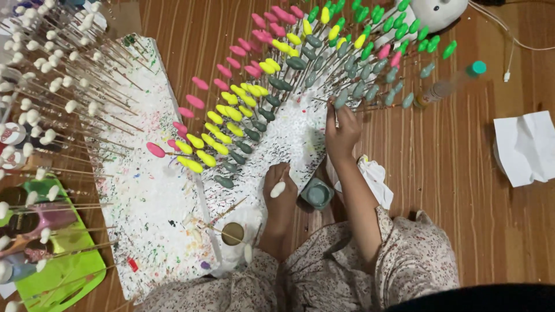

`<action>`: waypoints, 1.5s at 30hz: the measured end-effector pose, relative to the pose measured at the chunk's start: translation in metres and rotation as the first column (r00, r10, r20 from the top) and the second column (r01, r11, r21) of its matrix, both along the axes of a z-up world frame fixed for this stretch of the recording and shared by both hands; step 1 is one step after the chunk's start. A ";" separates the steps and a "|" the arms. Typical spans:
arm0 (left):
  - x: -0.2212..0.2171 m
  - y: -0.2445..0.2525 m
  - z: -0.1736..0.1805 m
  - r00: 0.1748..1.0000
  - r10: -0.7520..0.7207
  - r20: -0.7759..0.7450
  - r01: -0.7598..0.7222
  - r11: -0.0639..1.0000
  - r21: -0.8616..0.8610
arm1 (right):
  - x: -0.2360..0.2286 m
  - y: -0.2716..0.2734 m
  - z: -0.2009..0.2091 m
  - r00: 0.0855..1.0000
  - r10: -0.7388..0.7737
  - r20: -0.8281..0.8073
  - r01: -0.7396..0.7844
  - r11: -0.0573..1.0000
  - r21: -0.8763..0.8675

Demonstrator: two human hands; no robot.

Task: Dip fishing floats into paint and place them in a drying rack

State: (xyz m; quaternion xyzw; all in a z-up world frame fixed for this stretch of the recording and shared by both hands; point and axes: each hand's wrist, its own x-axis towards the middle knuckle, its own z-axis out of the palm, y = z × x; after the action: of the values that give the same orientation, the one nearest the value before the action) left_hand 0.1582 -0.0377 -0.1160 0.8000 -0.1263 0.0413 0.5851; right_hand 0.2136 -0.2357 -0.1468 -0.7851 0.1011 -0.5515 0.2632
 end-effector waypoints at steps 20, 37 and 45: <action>0.003 -0.001 -0.017 0.991 -0.058 0.124 0.043 0.992 0.122 | 0.035 -0.010 -0.013 0.989 -0.065 -0.133 0.056 0.996 -0.074; 0.001 0.001 -0.037 0.985 -0.075 0.152 0.052 0.987 0.152 | 0.037 -0.014 -0.020 0.985 0.068 -0.160 -0.044 0.988 0.151; 0.004 0.006 -0.049 0.974 -0.103 0.201 0.042 0.956 0.289 | -0.017 0.001 -0.038 0.902 0.304 -0.308 -0.103 0.841 0.531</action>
State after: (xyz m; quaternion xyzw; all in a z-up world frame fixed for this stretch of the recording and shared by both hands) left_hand 0.1621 -0.0319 -0.1647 0.8610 -0.2226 0.0872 0.4489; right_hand 0.1968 -0.2342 -0.1847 -0.7871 0.2045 -0.3115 0.4915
